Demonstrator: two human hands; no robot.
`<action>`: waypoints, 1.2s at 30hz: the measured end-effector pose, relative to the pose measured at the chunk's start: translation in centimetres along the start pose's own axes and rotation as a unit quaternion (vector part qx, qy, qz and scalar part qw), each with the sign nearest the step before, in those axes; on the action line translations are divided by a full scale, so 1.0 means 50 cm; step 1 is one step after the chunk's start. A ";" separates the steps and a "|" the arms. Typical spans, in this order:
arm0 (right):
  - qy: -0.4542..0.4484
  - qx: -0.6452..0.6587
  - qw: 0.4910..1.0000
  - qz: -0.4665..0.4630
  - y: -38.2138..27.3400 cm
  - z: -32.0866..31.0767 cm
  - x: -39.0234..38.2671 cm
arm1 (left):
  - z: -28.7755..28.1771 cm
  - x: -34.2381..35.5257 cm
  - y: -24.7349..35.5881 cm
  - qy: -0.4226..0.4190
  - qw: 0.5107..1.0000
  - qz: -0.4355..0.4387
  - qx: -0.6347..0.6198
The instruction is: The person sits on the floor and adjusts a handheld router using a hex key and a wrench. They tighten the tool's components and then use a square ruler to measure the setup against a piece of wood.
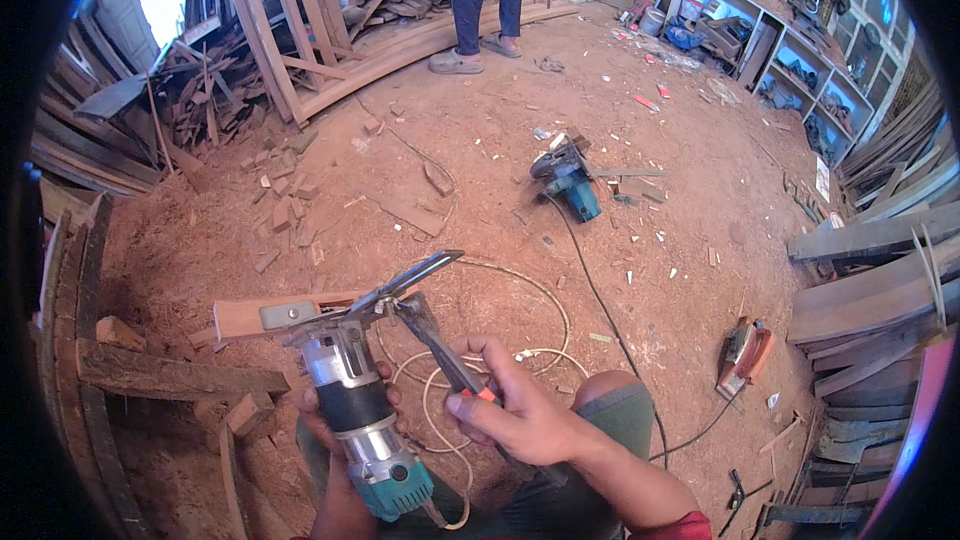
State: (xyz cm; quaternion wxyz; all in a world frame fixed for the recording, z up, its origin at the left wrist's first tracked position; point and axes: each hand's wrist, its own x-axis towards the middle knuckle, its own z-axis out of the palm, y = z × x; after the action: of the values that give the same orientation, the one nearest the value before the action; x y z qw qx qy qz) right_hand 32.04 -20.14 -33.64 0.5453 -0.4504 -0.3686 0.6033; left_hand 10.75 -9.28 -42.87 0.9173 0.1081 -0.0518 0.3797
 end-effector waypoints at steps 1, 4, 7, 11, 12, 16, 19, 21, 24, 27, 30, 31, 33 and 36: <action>-0.013 -0.003 1.000 0.018 0.000 -0.004 0.001 | 0.004 0.001 -0.003 0.014 1.000 0.005 0.010; -0.040 -0.006 0.997 0.062 -0.003 -0.020 0.003 | 0.028 0.009 -0.011 0.047 0.998 0.015 0.036; -0.014 -0.093 0.995 0.021 -0.003 -0.028 -0.001 | 0.028 0.007 -0.011 0.057 0.996 -0.004 0.066; 0.083 -0.348 0.929 -0.091 0.010 -0.046 0.001 | 0.009 -0.002 -0.005 0.128 0.953 0.038 0.273; 0.100 -0.385 0.913 -0.094 0.006 -0.048 0.006 | 0.008 -0.005 -0.006 0.164 0.917 0.076 0.356; 0.144 -0.493 0.855 -0.072 -0.020 -0.028 0.028 | -0.003 0.002 -0.024 0.217 0.876 0.176 0.394; 0.215 -0.642 0.722 -0.139 0.012 -0.018 0.044 | 0.002 0.004 -0.049 0.226 0.824 0.270 0.444; 0.251 -0.715 0.630 -0.169 0.032 -0.007 0.056 | 0.006 0.006 -0.057 0.238 0.807 0.286 0.459; 0.243 -0.800 0.503 -0.217 0.045 -0.009 0.074 | 0.026 0.008 -0.071 0.259 0.791 0.293 0.471; 0.231 -0.818 0.462 -0.252 0.051 -0.013 0.092 | 0.056 0.009 -0.079 0.271 0.775 0.293 0.490; 0.202 -0.826 0.433 -0.300 0.026 -0.018 0.094 | 0.055 0.012 -0.074 0.266 0.745 0.326 0.517; 0.211 -0.801 0.463 -0.315 0.027 -0.024 0.093 | 0.048 0.012 -0.073 0.267 0.751 0.331 0.505; 0.229 -0.746 0.524 -0.340 0.040 -0.041 0.098 | 0.042 0.010 -0.066 0.269 0.774 0.326 0.470; 0.286 -0.493 0.777 -0.266 0.034 -0.041 0.126 | 0.045 0.009 -0.051 0.266 0.818 0.292 0.417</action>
State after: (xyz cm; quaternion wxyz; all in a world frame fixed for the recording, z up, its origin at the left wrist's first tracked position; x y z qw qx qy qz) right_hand 33.42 -14.24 -36.78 0.4677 -0.6934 -0.5479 0.0131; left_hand 12.86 -11.27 -41.01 0.6084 0.3547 0.3286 0.6293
